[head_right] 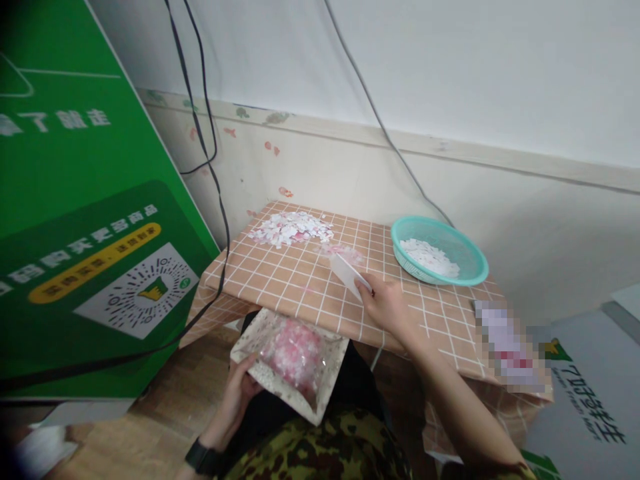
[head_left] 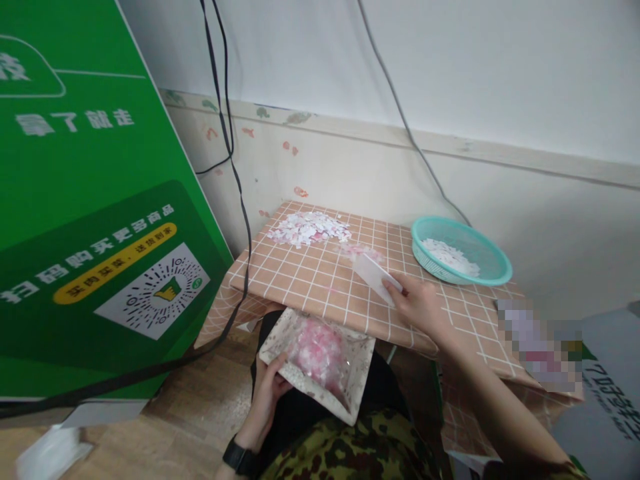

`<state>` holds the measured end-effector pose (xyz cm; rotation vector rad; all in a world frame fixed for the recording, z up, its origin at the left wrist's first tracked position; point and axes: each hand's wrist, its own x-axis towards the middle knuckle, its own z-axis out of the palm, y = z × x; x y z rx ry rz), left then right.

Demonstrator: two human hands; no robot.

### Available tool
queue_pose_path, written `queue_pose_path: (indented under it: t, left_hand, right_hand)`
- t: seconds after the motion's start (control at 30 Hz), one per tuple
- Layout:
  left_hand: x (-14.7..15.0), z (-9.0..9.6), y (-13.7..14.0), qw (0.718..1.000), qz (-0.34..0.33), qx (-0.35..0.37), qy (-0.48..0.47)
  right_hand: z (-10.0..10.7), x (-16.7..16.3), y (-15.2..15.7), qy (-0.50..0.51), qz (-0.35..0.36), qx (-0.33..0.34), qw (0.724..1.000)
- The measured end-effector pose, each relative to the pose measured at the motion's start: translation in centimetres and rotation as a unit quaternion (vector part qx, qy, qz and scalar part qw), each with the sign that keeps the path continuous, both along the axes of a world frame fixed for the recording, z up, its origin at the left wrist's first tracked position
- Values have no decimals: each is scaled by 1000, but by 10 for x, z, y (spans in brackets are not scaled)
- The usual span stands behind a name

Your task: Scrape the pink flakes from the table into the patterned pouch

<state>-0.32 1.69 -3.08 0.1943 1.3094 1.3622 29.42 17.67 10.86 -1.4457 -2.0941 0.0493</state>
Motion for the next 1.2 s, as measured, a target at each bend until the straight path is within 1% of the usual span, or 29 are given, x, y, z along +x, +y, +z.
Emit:
queue_pose_path:
  t: [0.1, 0.2, 0.27, 0.37, 0.43, 0.57, 0.73, 0.83, 0.93, 1.0, 1.03, 1.07, 1.1, 1.2]
  left_hand:
    - [-1, 1, -1, 1000, -7, 8, -11]
    - [-2, -1, -1, 1000, -3, 12, -9]
    - [-2, -4, -1, 1000, -1, 11, -5]
    - [-2, -8, -2, 1000, -8, 15, 0]
    - [-2, -9, -2, 1000, -12, 19, 3]
    - [-2, -9, -2, 1000, -9, 15, 5]
    - [-2, -4, -1, 1000, -14, 12, -3]
    - [-2, -4, -1, 1000, -14, 13, -3]
    - [-2, -7, -1, 1000, -6, 17, 4]
    - [-2, -9, -2, 1000, -5, 18, 4]
    - [-3, -10, -2, 1000, -7, 17, 5]
    - [-3, -10, -2, 1000, -9, 16, 6]
    - [-3, -11, -2, 1000, -11, 16, 8]
    - [-3, -10, -2, 1000, -12, 13, 11]
  right_hand:
    - [-5, -12, -5, -9, 39, -10, 999]
    - [-4, -24, -7, -6, 83, -22, 996]
    - [-3, -30, -4, 1, 102, -24, 995]
    - [-1, -38, 5, 11, 110, -15, 994]
    - [-1, -42, 10, 2, 123, -12, 992]
    - [-1, -47, 11, -27, 171, -38, 984]
    - [5, -42, 2, 2, 182, -71, 981]
    - [8, -41, -9, 10, 195, -79, 978]
    - [8, -44, -25, 23, 231, -71, 970]
    - [9, -45, -33, 42, 261, -80, 961]
    - [10, -44, -35, 55, 265, -84, 959]
    - [11, -41, -35, 67, 257, -82, 960]
    - [11, -36, -33, 77, 235, -74, 966]
    - [13, -7, -16, 87, 108, -19, 990]
